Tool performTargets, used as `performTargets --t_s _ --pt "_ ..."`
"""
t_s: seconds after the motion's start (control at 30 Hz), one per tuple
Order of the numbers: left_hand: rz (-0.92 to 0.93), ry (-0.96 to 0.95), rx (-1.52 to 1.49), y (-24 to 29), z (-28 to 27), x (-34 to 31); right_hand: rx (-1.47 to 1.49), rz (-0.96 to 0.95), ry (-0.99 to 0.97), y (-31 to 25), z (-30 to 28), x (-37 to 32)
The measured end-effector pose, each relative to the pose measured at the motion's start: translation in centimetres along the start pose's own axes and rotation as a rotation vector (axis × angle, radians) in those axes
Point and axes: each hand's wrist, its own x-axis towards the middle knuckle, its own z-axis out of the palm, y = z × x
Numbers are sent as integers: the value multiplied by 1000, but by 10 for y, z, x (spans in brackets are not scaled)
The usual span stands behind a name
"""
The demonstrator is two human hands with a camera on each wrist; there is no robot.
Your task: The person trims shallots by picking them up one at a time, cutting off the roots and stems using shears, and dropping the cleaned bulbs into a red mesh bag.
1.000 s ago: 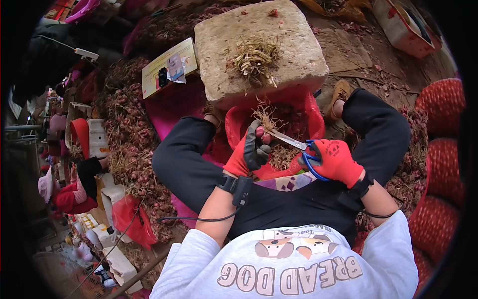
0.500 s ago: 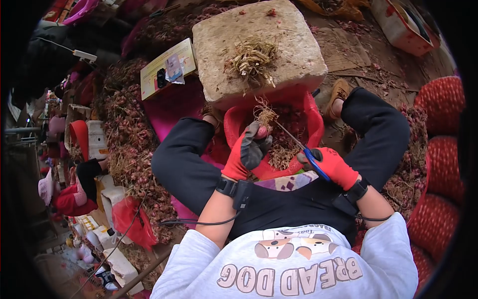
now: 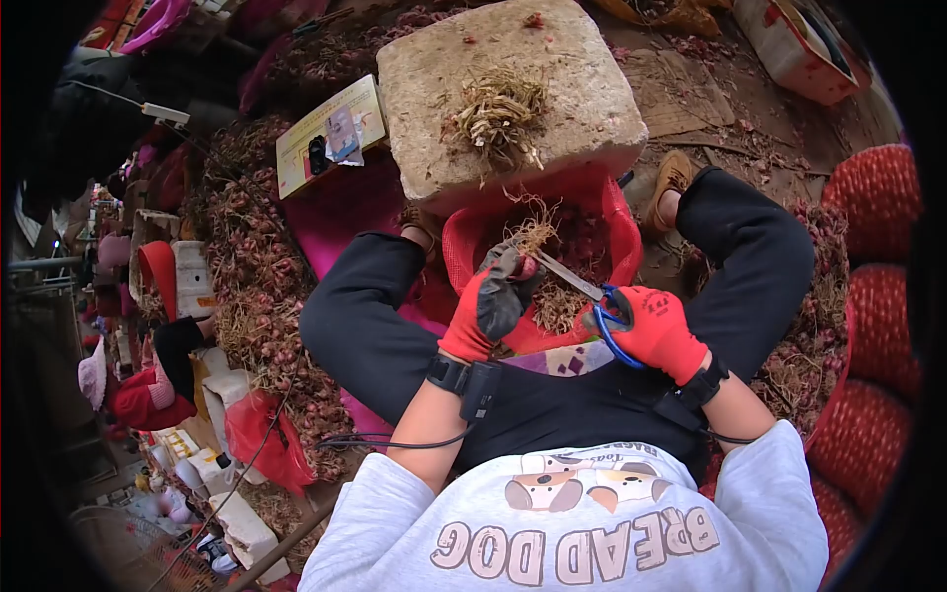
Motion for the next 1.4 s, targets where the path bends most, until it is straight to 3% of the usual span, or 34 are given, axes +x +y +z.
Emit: performTargets --t_s 0.1,0.23,0.33,0.4,0.53,0.7,0.8,1.03,1.13,1.23,1.33,1.4 --pt "44 -172 27 -5 -4 2 -119 -43 14 2 -2 -1" --pt "91 -20 276 -11 -3 2 -168 -60 -20 5 -4 -1" --pt "158 50 454 -11 -7 4 111 87 -164 -1 -13 2" --pt "217 56 469 -12 -22 9 75 31 -57 5 -4 0" --pt "288 145 806 -9 -32 13 -74 -79 92 5 -2 -3" --pt "324 95 601 -12 -19 10 -110 -73 69 3 -4 -1" --pt "439 139 913 -10 -6 6 -160 -67 39 2 -5 -2" --pt "407 51 805 -11 -2 0 -289 -52 -59 9 -3 -2" --pt "365 49 766 -8 -2 3 -24 13 -70 7 -5 1" --pt "367 73 807 -7 -4 4 -74 -64 90 10 -1 0" --pt "362 79 761 -7 -7 6 -151 -94 107 8 -1 -1" --pt "375 67 747 -8 -7 5 -179 -81 -7 7 -4 -1"
